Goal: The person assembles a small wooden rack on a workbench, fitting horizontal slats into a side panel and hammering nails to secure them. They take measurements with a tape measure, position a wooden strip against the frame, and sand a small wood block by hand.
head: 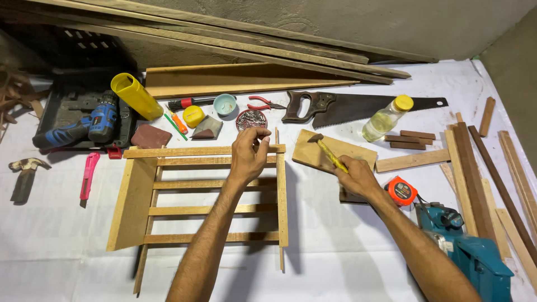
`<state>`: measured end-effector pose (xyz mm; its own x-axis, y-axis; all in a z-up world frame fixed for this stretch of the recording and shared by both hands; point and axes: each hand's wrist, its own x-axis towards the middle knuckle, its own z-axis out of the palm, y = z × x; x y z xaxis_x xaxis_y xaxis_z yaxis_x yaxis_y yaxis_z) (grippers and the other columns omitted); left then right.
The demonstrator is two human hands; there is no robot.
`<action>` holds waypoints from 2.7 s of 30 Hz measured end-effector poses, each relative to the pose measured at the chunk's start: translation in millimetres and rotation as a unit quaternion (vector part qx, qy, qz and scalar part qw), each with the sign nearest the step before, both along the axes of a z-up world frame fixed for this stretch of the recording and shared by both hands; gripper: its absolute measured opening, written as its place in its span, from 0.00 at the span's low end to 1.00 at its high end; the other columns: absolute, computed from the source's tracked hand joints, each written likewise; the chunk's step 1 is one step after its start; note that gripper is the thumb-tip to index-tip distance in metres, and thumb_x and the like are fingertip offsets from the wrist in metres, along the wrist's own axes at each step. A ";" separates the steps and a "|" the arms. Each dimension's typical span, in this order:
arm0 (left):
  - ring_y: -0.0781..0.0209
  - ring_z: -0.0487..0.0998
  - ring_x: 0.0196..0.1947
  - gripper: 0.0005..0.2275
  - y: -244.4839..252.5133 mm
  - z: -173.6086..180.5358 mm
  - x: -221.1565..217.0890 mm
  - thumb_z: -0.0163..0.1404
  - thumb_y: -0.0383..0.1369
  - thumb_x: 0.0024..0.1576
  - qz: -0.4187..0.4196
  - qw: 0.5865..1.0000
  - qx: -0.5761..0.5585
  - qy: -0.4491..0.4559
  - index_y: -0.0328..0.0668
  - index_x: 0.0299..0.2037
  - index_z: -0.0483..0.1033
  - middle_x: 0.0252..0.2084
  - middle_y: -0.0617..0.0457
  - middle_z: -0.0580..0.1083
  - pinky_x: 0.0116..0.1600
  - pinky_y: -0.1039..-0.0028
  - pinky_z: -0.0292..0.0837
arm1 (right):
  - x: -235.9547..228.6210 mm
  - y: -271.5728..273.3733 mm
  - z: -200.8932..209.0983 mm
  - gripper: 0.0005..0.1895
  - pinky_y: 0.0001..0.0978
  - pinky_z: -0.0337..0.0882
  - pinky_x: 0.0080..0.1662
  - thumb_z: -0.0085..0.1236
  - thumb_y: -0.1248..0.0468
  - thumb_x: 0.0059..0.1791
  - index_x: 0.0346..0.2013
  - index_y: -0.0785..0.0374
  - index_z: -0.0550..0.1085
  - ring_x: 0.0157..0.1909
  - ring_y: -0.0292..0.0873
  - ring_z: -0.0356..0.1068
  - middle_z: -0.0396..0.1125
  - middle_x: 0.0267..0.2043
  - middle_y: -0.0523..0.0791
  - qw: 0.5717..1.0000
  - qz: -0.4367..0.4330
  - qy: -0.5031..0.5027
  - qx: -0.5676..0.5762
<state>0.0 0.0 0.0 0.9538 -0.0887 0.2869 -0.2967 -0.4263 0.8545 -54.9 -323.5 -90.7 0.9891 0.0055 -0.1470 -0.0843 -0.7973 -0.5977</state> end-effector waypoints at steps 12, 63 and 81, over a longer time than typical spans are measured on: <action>0.56 0.73 0.42 0.04 10.8 -23.9 31.1 0.57 0.31 0.59 -0.125 0.988 0.085 -0.042 0.40 0.38 0.83 0.37 0.53 0.79 0.56 0.61 0.66 | 35.8 38.3 61.1 0.14 0.24 0.56 0.19 0.45 0.66 0.52 0.50 0.65 0.74 0.17 0.30 0.55 0.60 0.24 0.39 0.898 -0.057 0.194 0.390; 0.60 0.69 0.39 0.06 4.2 -45.6 29.3 0.64 0.34 0.52 -0.115 0.980 0.156 -0.042 0.42 0.35 0.84 0.38 0.56 0.77 0.48 0.66 0.67 | -14.7 84.8 141.0 0.32 0.39 0.72 0.32 0.50 0.64 0.53 0.72 0.42 0.61 0.23 0.42 0.68 0.71 0.26 0.45 0.980 0.173 -0.076 0.067; 0.59 0.76 0.42 0.22 5.8 -48.0 35.9 0.69 0.48 0.42 -0.155 0.967 0.199 0.017 0.44 0.41 0.84 0.38 0.53 0.79 0.51 0.60 0.71 | -20.6 90.8 144.8 0.32 0.40 0.74 0.37 0.50 0.65 0.53 0.73 0.48 0.60 0.30 0.44 0.73 0.72 0.30 0.48 0.963 0.188 -0.173 0.079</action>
<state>35.9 5.8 -48.0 0.8716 -0.4698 0.1396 -0.4380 -0.6187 0.6522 -75.4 -232.8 54.1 0.9022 0.3685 0.2243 0.4195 -0.6286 -0.6549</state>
